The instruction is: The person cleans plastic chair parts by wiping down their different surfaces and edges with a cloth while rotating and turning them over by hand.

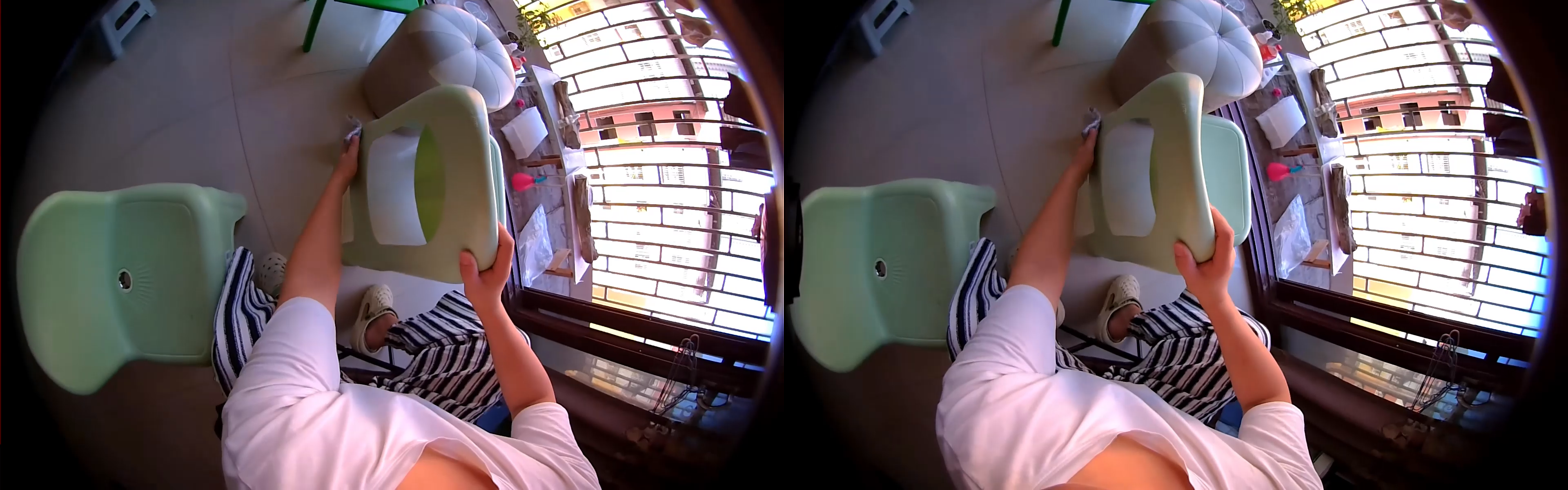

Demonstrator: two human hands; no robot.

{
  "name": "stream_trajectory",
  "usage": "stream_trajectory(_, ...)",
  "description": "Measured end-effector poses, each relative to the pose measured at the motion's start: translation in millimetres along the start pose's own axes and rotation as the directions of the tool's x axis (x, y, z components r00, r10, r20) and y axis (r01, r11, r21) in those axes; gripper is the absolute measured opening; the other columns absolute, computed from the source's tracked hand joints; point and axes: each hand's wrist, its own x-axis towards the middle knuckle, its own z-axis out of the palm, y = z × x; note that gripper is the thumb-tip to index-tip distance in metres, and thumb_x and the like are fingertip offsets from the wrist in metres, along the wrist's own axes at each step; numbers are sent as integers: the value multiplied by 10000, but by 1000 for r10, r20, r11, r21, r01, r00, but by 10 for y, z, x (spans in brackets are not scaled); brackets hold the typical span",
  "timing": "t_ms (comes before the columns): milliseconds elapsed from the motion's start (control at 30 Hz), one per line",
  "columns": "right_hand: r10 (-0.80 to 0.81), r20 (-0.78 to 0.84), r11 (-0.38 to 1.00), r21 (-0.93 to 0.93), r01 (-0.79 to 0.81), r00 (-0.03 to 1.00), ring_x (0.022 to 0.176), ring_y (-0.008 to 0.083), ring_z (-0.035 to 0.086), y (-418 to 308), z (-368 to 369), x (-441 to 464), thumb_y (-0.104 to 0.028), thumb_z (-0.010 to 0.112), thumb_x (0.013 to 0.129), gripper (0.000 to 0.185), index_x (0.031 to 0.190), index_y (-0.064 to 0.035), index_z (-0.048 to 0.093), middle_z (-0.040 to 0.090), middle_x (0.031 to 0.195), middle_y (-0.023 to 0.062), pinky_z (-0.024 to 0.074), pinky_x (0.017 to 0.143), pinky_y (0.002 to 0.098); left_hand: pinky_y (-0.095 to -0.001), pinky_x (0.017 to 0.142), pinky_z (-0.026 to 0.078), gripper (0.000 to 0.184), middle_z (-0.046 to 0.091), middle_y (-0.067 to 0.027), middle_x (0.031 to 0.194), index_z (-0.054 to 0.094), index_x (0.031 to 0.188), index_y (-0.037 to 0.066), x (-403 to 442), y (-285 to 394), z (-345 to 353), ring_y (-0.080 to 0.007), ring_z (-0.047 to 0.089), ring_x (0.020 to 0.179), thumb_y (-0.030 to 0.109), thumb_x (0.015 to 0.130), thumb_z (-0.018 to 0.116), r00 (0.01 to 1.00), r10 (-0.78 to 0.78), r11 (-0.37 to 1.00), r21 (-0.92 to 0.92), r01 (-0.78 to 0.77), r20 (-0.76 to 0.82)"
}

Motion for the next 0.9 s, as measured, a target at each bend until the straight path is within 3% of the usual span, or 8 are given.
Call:
stream_trajectory(33,-11,-4,1000,-14,11,1000,1003,173,493,14,-5,-4,-274,666,837,564,1247,21,414,517,1125,103,401,890,311,-339,1055,293,756,427,-158,1406,387,1380,34,-159,-127,-48,-272,401,1291,627,916,324,994,-109,994,-5,109,-16)
stream_trajectory(167,-53,-8,998,-21,52,999,957,176,546,25,-15,33,-199,663,827,540,1255,20,416,562,1094,125,446,834,313,-347,1057,290,695,429,-133,1405,389,1379,39,-473,-306,-40,-260,394,1290,571,934,353,990,-138,958,-252,139,19)
stream_trajectory(233,-125,-27,990,-67,123,992,901,184,612,30,-2,78,-130,678,802,535,1256,9,433,617,1049,140,496,765,303,-341,1024,324,598,493,-135,1339,404,1366,45,-432,-207,59,-265,449,1230,480,956,396,993,95,971,-211,-108,-69)
stream_trajectory(333,-187,-51,974,-138,179,981,867,194,620,9,23,132,-109,681,793,520,1245,1,449,626,1025,128,499,753,298,-335,970,363,546,556,-134,1231,400,1351,21,-483,213,109,-259,502,1135,403,963,436,966,259,965,-44,-259,-3)
stream_trajectory(567,-29,-90,995,90,38,995,786,176,632,8,61,173,-143,716,776,462,1188,-75,519,641,983,91,508,690,306,-332,929,386,477,567,-139,1137,393,1328,-28,-742,9,198,-245,514,1058,293,978,432,952,288,957,-57,-284,103)
stream_trajectory(667,-34,-120,997,61,42,992,792,203,645,16,56,188,-164,718,774,456,1179,-78,527,642,985,109,513,689,315,-331,951,368,459,532,-144,1205,381,1336,-32,-1566,-202,388,-242,491,1089,256,981,422,939,319,947,4,-321,-128)
stream_trajectory(767,10,-103,992,128,3,995,839,224,647,55,22,205,-214,710,785,440,1171,-91,539,641,1002,106,506,721,327,-299,1068,240,640,350,-82,1442,256,1435,0,-2305,-400,579,-210,344,1295,430,978,386,978,-2,987,-155,-32,-210)
stream_trajectory(900,-16,-62,992,120,24,998,902,226,629,110,-33,208,-295,632,865,387,1187,-99,543,630,1042,98,484,788,333,-288,1081,221,634,340,-61,1448,257,1443,29,-2651,-661,737,-188,320,1308,445,980,377,955,-239,935,-307,177,-177)
